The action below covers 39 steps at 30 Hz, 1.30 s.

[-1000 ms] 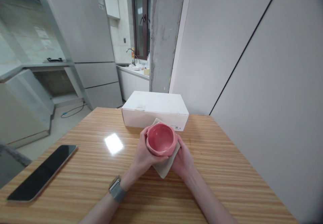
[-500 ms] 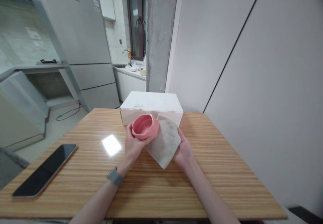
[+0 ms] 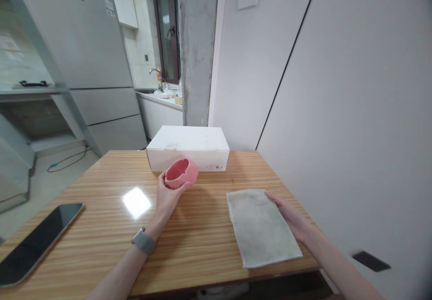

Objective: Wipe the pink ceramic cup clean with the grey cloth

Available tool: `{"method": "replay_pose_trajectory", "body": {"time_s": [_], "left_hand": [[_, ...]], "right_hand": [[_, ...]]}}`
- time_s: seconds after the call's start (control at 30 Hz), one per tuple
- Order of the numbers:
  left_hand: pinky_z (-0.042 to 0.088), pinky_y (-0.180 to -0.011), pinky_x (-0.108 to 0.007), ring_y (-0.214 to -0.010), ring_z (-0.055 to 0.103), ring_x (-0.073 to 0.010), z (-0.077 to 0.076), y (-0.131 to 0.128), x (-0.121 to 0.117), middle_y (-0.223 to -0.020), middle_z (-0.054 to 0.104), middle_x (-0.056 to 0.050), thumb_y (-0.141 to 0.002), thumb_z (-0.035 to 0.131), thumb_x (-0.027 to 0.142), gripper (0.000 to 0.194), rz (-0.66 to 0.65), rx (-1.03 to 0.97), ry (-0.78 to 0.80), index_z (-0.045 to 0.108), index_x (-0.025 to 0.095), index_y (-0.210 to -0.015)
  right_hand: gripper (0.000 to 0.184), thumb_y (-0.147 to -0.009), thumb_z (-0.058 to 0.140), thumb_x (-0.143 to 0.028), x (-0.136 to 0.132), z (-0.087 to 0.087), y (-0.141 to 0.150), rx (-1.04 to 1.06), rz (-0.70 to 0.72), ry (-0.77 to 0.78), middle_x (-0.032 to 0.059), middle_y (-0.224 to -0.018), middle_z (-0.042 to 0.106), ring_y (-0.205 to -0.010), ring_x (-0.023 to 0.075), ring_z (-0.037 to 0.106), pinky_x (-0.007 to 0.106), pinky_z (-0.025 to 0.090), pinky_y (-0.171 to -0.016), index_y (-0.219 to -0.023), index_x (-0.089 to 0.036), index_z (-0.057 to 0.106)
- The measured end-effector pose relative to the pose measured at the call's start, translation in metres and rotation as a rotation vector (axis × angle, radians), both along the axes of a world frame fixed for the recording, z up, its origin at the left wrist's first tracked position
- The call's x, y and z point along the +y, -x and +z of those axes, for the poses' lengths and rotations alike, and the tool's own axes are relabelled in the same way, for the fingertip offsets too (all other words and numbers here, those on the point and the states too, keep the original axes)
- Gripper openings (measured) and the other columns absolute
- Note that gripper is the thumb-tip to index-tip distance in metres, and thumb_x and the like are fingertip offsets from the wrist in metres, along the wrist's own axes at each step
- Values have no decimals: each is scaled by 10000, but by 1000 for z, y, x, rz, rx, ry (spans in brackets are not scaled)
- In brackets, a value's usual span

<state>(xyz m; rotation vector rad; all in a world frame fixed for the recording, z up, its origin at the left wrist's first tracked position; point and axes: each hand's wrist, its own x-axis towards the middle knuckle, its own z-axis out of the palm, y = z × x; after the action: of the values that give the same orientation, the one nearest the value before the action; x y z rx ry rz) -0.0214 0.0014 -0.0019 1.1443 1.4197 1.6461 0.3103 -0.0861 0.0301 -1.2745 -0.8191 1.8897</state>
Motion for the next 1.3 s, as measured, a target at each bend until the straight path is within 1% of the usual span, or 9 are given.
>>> {"method": "replay_pose_trajectory", "body": {"time_s": [0.1,0.17,0.27,0.37,0.57,0.77,1.0,1.17,1.3], "left_hand": [[479,-916,-391,-1053,586,-227,-4,0,0,-1153,585,-84,-490,855,342,803,-16,74,-10,454,204,-1172],[472,-926,-404,-1057,582,-235,-6,-1,0,-1161,581,-83,-482,855,359,827,-26,105,-10,446,207,-1186],[474,-920,-407,-1066,580,-243,-8,-7,-1,-1168,576,-89,-473,855,353,846,-58,107,-7,434,203,-1191],[472,-915,-408,-1060,586,-250,-6,-17,-5,-1164,581,-89,-460,858,338,869,-121,128,-20,422,204,-1199],[464,-914,-393,-1069,585,-251,5,-59,-11,-1187,577,-83,-440,868,301,931,-370,230,-116,391,214,-1234],[438,-942,-367,-1079,574,-223,11,-128,-3,-1179,585,-64,-431,880,271,884,-501,168,-190,433,216,-1192],[438,-903,-337,-1027,581,-198,-5,-189,8,-1135,598,-33,-426,880,264,868,-555,167,-136,437,233,-1172],[393,-958,-368,-1111,531,-231,-21,-207,20,-1196,545,-69,-419,874,247,901,-566,195,-175,414,206,-1193],[357,-990,-384,-1157,497,-251,-25,-212,23,-1230,507,-97,-433,873,249,920,-597,201,-148,397,195,-1218]], "right_hand": [[541,-793,548,-498,-7,-23,-22,-516,-302,-253,128,-1182,642,-1094,276,607,430,434,-983,-1238,-191,525],[594,-790,544,-493,-14,-39,-31,-908,-389,-480,147,-1274,574,-1172,292,549,472,377,-1038,-1294,-185,475],[510,-860,466,-471,-28,-55,-33,-1263,-244,-825,109,-1403,464,-1325,267,389,472,266,-1123,-1297,-209,494],[513,-918,402,-441,-37,-61,-21,-1434,-42,-937,60,-1485,361,-1386,235,286,471,226,-1147,-1394,-248,392],[613,-936,369,-487,-28,-63,3,-1640,182,-997,19,-1533,244,-1419,247,180,523,220,-1139,-1478,-289,162],[613,-925,369,-526,-28,-76,5,-1777,179,-1041,16,-1528,241,-1408,304,198,571,259,-1104,-1468,-311,183],[636,-919,369,-539,-33,-80,-2,-1822,162,-1049,4,-1529,238,-1404,301,211,549,290,-1098,-1473,-315,152],[618,-924,363,-529,-31,-79,-9,-1830,159,-1033,5,-1528,246,-1406,296,211,547,280,-1103,-1471,-313,175],[615,-918,394,-517,-30,-79,-18,-1797,161,-1041,10,-1525,262,-1407,289,211,548,258,-1114,-1466,-314,203]]}}
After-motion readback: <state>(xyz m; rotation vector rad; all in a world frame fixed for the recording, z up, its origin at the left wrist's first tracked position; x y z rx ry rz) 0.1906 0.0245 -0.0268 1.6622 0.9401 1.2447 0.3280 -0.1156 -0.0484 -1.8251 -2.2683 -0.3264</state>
